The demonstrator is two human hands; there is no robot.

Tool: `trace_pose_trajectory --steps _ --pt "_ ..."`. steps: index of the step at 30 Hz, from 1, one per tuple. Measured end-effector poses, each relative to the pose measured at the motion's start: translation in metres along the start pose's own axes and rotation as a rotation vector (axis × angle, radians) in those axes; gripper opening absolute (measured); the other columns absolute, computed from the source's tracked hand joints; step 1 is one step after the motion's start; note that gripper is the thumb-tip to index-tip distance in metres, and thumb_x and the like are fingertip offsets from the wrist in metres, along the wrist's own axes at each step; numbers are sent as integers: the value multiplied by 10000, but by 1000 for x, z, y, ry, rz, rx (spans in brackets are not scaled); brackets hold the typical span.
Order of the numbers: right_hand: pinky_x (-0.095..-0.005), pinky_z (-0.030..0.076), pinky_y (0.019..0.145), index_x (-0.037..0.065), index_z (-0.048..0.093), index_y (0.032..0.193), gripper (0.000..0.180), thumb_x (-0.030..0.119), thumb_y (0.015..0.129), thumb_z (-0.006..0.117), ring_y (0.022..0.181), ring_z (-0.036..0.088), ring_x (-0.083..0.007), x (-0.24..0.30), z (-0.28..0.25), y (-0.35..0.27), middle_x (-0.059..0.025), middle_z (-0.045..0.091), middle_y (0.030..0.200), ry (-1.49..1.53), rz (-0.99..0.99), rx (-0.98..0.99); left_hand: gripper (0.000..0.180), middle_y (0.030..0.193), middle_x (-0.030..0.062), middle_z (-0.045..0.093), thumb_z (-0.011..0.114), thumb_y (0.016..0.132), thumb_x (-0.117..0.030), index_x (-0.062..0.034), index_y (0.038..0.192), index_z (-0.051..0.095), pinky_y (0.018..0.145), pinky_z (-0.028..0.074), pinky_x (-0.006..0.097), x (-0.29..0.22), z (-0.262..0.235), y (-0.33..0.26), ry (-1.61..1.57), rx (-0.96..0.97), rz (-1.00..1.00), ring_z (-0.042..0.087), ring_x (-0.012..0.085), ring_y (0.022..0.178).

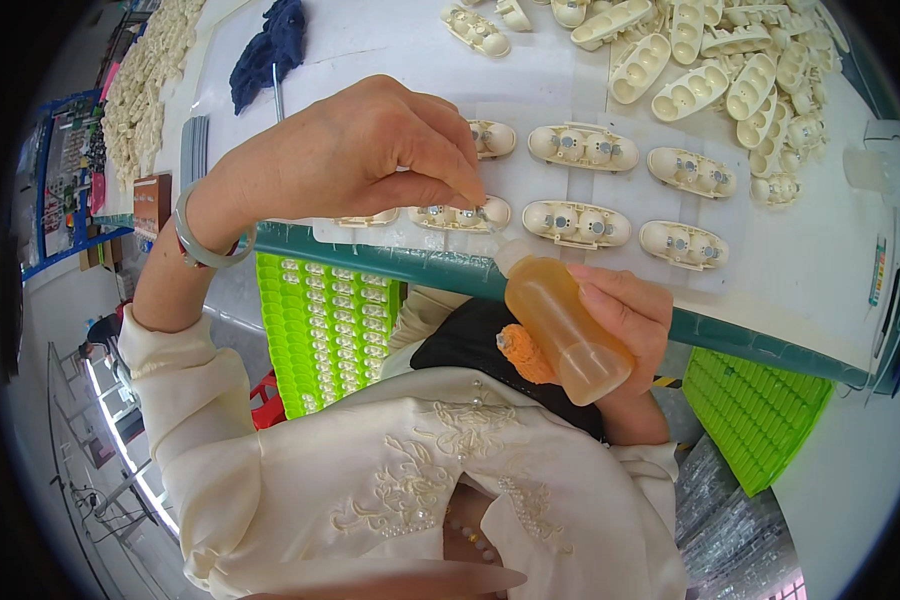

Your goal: The person assembles small white plastic components by placing parts into an assembly jig, applying glue from a bottle, and trimming excess plastic with a utility knife.

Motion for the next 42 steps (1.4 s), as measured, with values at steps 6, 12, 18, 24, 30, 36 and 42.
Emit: trace_pose_trajectory --steps 6,12,18,24,30,36,42 --pt "-277 502 700 11 482 1039 497 261 723 773 834 573 -220 1 -6 -1 -161 563 941 -56 -4 -110 144 820 105 632 666 751 -44 -22 892 680 646 490 329 0 1 2 8 3 -4 608 273 727" --pt "-252 504 625 9 450 1046 541 303 727 773 765 574 -218 -6 -22 -12 -157 517 922 -132 -117 -267 132 826 105 627 653 757 -51 -25 884 671 664 487 347 -8 -1 -1 78 -24 8 604 288 749" --pt "-290 521 663 12 444 1074 523 242 737 771 793 578 -230 0 -25 -10 -179 507 985 -77 -53 -137 144 849 106 625 659 761 -58 -38 903 674 678 488 349 -10 1 -5 76 -42 -67 604 280 759" --pt "-328 525 674 10 459 1063 438 166 761 735 804 587 -250 0 -25 -10 -207 509 1014 -37 -66 -89 202 845 112 624 668 757 -32 -33 959 670 641 486 316 -27 -5 -19 108 -204 -34 596 260 733" --pt "-350 526 671 -6 471 1028 374 154 782 702 802 592 -278 -1 -23 -4 -204 512 1017 -11 -108 10 328 969 132 631 640 776 64 39 1100 596 696 485 261 -31 5 -82 228 -1019 -121 595 165 819" --pt "-341 529 666 18 458 1053 435 111 736 743 805 591 -268 -5 -26 -13 -189 506 1012 123 -82 -159 388 1078 127 583 597 855 3 31 1228 493 791 457 265 23 57 -145 345 -1670 -513 556 161 945" --pt "-308 532 668 29 456 1072 472 106 720 762 812 579 -239 -5 -29 -14 -184 497 1019 9 -22 -150 490 1184 147 523 631 846 -53 3 1281 414 866 416 326 33 66 -150 503 -1704 -654 507 194 1057"
Point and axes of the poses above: each hand's wrist, its own y-axis towards the middle knuckle, its own z-axis out of the palm, x = y × z, the point moved 2 cm from there along y, towards the middle knuckle
